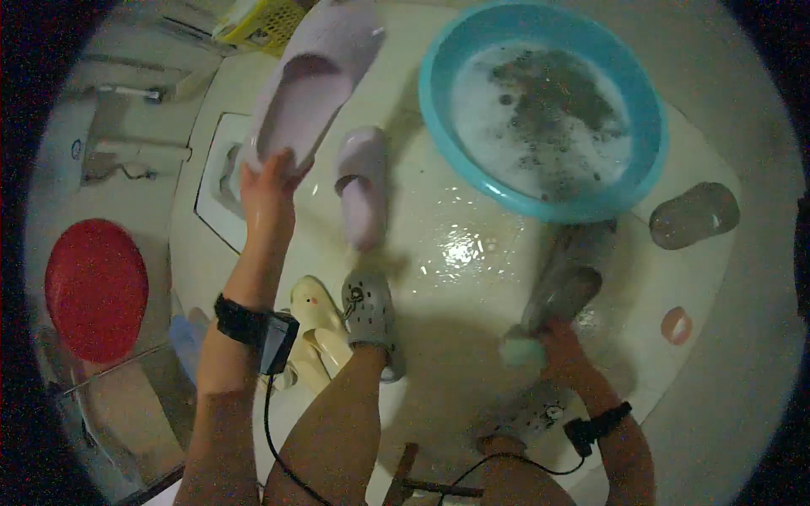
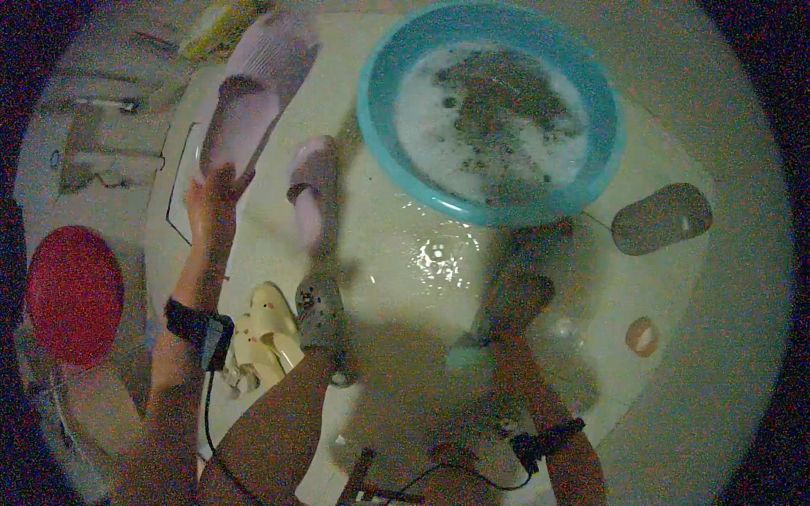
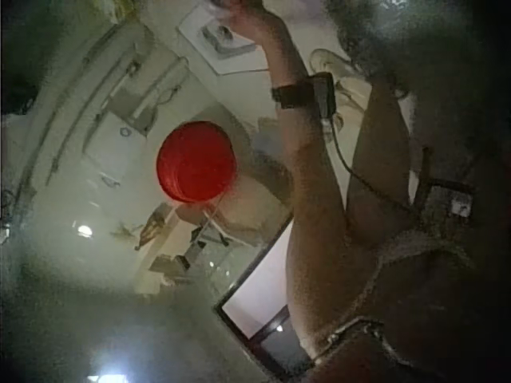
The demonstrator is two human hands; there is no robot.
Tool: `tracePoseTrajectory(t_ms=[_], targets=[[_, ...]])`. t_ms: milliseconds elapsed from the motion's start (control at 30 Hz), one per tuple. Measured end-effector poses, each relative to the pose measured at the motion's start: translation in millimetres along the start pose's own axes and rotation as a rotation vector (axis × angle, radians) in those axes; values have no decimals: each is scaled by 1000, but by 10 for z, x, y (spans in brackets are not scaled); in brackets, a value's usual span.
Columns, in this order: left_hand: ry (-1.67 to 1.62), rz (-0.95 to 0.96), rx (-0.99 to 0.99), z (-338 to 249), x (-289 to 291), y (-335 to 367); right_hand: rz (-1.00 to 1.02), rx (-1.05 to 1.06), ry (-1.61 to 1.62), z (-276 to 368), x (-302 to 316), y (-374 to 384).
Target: The recorder washes and scrubs several pairs of slippers and shoes in a basin of soapy water on the bathroom floor.
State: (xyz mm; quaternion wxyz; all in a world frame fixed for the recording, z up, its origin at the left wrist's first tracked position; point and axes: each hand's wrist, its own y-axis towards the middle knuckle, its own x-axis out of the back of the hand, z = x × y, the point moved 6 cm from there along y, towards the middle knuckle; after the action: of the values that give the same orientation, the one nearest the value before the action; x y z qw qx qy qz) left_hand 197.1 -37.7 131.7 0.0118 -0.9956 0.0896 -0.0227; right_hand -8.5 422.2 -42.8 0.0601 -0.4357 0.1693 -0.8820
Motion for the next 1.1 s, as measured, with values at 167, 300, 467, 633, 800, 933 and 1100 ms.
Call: tracePoseTrajectory(t_ms=[167, 300, 467, 633, 800, 933, 1100], targets=[[-365, -287, 395, 1465, 1507, -243, 107, -262, 207, 374, 7, -113], [-538, -379, 723, 2533, 1649, -562, -471, -248, 179, -399, 214, -306], [-415, -88, 1068, 2597, 1627, -820, -246, -420, 92, -122, 549, 282], [224, -27, 365, 1720, 896, -749, -362, -278, 94, 15, 617, 458], [40, 872, 980, 1606, -529, -1609, -346, -120, 89, 386, 569, 603], [-138, 1149, 1292, 1662, -1198, -2379, -243, -227, 300, 376, 313, 789], [-259, 856, 1068, 1868, -1290, -2408, -290, -481, 717, 448, 194, 411]])
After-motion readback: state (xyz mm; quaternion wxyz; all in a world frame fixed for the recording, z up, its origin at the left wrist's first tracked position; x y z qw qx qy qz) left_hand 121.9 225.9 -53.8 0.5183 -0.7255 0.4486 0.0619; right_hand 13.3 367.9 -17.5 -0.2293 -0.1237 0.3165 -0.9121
